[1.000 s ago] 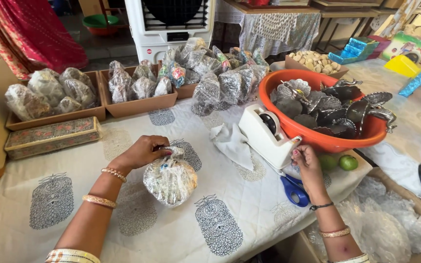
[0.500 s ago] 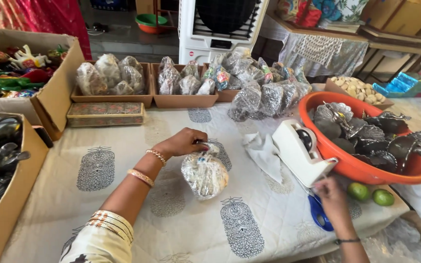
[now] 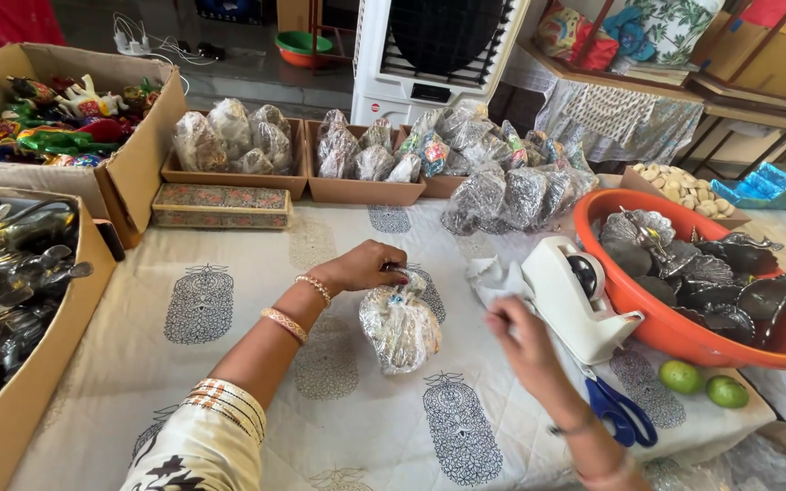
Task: Wrapping small decorative ornaments in bubble wrap and securing them with tape for storage or shipping.
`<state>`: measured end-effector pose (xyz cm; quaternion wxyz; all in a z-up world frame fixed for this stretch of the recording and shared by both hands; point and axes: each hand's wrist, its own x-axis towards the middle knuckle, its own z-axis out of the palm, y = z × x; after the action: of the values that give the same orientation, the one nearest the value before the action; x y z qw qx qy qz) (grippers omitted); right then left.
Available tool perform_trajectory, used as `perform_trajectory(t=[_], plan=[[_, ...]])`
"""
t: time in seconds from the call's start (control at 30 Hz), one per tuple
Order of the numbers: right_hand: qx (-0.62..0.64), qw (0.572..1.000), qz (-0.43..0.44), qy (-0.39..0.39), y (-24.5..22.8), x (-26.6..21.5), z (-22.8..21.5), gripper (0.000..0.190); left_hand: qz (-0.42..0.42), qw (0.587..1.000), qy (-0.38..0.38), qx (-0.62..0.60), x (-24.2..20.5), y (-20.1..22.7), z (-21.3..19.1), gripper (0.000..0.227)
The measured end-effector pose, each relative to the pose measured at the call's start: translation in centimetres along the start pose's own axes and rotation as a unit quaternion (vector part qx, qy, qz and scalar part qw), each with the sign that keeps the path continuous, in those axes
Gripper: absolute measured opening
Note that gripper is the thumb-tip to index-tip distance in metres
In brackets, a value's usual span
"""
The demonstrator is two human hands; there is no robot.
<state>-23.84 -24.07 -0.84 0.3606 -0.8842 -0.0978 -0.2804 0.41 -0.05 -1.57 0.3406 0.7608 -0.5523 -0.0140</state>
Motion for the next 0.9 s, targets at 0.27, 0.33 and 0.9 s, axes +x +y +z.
perform_trajectory(t=[0.27, 0.33, 0.9], plan=[[0.022, 0.989, 0.006, -0.144, -2.7, 8.2, 7.5, 0.015, 0.003, 1.000, 0.001, -0.010, -0.1, 0.5, -0.2, 0.024], [0.017, 0.991, -0.034, -0.128, -2.5, 8.5, 7.9, 0.016, 0.004, 1.000, 0.000, -0.010, 0.0, 0.4, -0.1, 0.023], [0.020, 0.996, -0.022, -0.085, -2.3, 8.6, 8.7, 0.029, 0.020, 0.999, -0.041, -0.009, 0.2, -0.2, 0.0, 0.018]])
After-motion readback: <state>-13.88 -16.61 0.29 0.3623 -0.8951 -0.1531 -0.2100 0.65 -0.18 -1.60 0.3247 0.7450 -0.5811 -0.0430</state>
